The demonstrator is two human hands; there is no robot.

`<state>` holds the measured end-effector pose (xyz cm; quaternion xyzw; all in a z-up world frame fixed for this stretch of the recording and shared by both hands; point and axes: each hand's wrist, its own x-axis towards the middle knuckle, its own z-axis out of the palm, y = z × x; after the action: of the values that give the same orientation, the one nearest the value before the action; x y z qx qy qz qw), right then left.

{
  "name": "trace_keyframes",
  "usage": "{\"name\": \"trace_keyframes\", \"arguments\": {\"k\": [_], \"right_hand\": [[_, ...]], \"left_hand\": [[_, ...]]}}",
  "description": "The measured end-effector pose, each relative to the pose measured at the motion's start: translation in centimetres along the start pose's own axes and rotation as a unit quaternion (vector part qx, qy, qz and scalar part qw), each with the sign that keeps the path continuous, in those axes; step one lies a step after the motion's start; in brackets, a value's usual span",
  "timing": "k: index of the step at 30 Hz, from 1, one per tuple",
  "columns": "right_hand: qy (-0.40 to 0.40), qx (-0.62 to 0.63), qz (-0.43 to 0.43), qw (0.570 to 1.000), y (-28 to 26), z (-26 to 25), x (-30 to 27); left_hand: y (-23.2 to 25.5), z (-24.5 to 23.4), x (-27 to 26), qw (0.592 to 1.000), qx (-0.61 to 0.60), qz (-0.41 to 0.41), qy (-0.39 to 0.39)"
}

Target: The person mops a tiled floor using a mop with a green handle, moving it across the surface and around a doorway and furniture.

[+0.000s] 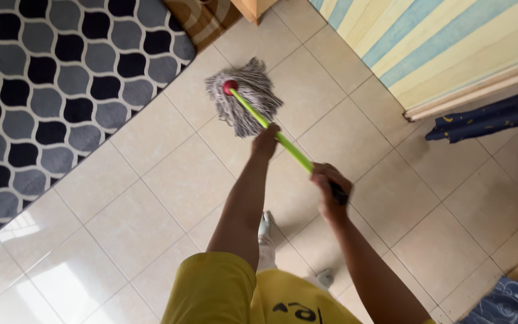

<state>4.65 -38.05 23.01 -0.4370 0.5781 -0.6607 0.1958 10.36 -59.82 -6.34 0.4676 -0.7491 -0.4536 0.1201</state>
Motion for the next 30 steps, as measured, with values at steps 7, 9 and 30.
{"name": "trace_keyframes", "arguments": {"k": [7,9,30], "right_hand": [[-0.079,-0.015,0.041,0.996,4.6,9.5,7.6],[-0.097,-0.023,0.034,0.994,4.7,10.3,8.5],[-0.051,-0.219,0.221,0.949,-21.8,-9.7,-7.7]], "left_hand": [[-4.5,-9.6,9.4,0.984,0.153,-0.087,0.040],[-5.5,-10.0,10.2,0.960,0.272,0.006,0.057],[9.4,6.2,-22.7,0.938,-0.025,0.333,-0.089]]}}
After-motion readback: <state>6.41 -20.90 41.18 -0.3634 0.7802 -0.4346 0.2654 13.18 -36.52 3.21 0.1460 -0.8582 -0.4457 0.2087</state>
